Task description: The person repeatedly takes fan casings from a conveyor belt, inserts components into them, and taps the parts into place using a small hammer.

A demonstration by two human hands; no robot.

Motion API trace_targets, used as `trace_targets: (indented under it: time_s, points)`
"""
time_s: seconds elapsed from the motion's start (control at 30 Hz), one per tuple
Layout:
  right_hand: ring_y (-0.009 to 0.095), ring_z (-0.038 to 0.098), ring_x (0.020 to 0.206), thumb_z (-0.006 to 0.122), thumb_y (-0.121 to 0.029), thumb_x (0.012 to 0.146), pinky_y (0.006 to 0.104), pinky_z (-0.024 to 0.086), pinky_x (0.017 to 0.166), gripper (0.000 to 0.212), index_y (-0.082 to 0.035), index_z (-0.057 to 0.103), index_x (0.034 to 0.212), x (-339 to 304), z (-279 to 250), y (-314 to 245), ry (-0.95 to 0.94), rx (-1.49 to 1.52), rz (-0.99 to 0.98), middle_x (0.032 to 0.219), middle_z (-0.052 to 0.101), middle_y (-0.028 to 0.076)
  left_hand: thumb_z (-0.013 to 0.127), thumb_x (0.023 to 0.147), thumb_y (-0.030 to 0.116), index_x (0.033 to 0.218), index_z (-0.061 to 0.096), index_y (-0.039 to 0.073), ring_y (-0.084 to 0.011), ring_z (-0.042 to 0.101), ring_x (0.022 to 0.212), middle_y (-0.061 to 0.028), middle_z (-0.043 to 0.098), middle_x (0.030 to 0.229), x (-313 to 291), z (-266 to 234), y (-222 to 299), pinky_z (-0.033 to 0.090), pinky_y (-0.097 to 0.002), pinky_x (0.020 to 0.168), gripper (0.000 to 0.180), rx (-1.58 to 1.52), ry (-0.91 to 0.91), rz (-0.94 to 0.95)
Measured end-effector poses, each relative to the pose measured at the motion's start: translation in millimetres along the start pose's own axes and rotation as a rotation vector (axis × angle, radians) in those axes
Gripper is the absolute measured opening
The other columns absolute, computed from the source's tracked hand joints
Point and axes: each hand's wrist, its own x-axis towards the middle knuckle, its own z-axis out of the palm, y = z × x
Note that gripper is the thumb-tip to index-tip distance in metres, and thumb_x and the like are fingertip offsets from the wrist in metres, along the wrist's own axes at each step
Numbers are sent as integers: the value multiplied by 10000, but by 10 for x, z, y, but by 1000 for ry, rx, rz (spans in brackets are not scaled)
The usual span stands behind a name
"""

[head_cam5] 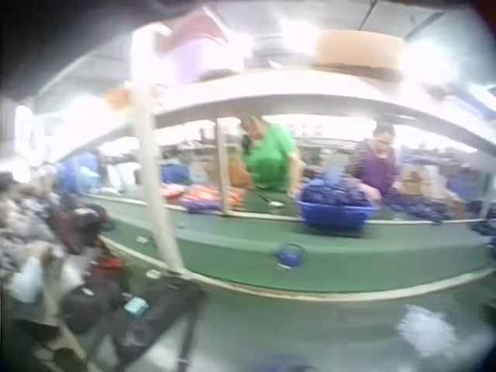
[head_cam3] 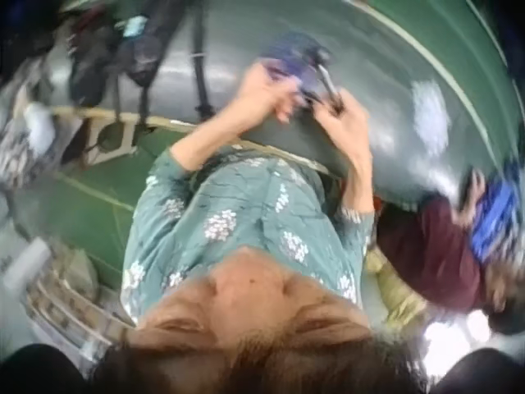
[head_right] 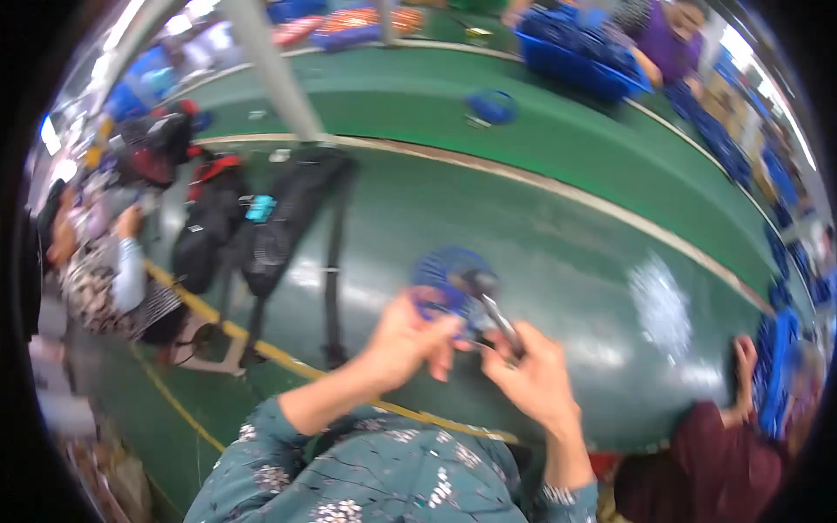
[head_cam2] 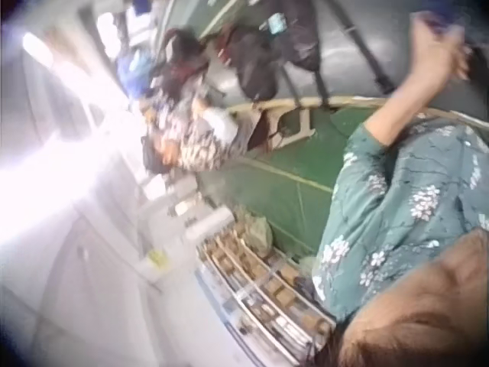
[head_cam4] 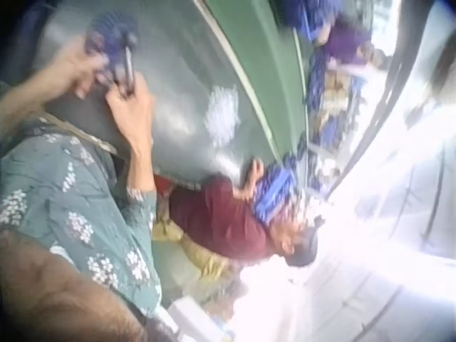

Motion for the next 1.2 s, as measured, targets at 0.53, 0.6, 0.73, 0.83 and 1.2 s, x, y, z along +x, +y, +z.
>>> trace_targets:
  time_s: [0.53, 0.6, 0.73, 0.83, 1.2]
  points:
    - [265, 609, 690, 717, 21, 733, 344, 450, 569, 254, -11, 668, 980, -41, 138, 31, 70, -227, -359, 883, 651, 134, 712, 884, 229, 993, 545, -8, -120, 621, 530, -106, 661, 822, 112, 55, -207, 504, -256, 379, 310, -372, -122, -121]
    - [316, 652, 871, 671, 57, 696, 386, 492, 625, 424, -47, 614, 1103, -95, 232, 31, 51, -388, -388, 1060, 632, 121, 724, 875, 279, 914, 591, 3, -120, 607, 498, -93, 667, 786, 145, 67, -205, 491, -244, 375, 309, -368, -96, -140]
    - [295, 652, 831, 670, 45, 688, 399, 482, 574, 411, -54, 614, 1083, -104, 311, 46, 117, -571, -466, 1003, 622, 97, 724, 857, 425, 839, 610, 6, -134, 594, 458, -84, 647, 655, 85, 46, -157, 457, -219, 348, 434, -230, -48, -254]
    - [293, 630, 769, 666, 58, 679, 393, 471, 558, 360, -37, 632, 1025, -52, 301, 80, 99, -438, -577, 933, 611, 100, 685, 861, 514, 830, 664, 34, -128, 599, 455, -92, 681, 717, 12, 6, -140, 466, -231, 343, 481, -159, -37, -224]
    - [33, 380, 403, 725, -119, 861, 215, 274, 358, 167, 30, 650, 849, 330, 58, 321, 77, 482, 322, 621, 587, 22, 769, 745, 196, 1078, 634, 62, -302, 615, 973, -105, 604, 1056, -154, -74, -327, 497, -387, 763, 383, 1237, 28, 941]
